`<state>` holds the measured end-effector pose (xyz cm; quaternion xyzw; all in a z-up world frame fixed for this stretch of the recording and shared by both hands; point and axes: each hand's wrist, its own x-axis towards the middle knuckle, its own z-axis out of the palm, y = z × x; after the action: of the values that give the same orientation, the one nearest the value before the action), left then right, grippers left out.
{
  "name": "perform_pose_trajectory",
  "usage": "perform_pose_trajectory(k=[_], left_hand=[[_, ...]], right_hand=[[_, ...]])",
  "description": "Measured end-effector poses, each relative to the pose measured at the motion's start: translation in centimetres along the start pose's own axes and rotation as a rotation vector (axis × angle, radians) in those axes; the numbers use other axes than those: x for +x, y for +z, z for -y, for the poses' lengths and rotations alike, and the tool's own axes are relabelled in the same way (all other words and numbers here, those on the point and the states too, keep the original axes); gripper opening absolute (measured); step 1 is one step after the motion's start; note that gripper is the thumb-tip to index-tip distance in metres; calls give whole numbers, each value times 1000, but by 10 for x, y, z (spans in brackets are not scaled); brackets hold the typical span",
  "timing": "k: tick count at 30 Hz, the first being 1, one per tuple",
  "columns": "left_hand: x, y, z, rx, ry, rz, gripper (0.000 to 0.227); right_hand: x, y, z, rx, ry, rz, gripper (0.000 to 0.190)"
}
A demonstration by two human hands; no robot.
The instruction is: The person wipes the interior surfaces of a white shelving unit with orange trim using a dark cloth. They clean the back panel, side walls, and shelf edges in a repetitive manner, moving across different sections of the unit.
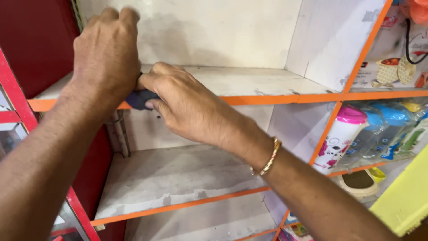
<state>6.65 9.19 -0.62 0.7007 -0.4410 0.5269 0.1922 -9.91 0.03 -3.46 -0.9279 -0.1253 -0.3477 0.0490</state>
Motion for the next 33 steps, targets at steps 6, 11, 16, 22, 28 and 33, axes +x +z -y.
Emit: perform_pose_trajectory(k=[6, 11, 16, 22, 28, 33], left_hand=[[-17, -15, -55, -426, 106, -236, 42], [-32, -3, -116, -656, 156, -107, 50], [-30, 7, -165, -741, 103, 0, 55], [-31, 31, -214, -636, 225, -91, 41], [-37, 38, -232, -561, 172, -229, 28], [-38, 40, -247, -462, 65, -216, 14]], right_hand=[[-73, 19, -4, -257, 31, -422, 41], [-127, -14, -44, -450, 323, -706, 37], [-150, -22, -60, -358, 421, -582, 37], [-184, -64, -107, -432, 645, -821, 32], [-200, -50, -114, -382, 445, -653, 38], [-214, -89, -131, -270, 686, -761, 38]])
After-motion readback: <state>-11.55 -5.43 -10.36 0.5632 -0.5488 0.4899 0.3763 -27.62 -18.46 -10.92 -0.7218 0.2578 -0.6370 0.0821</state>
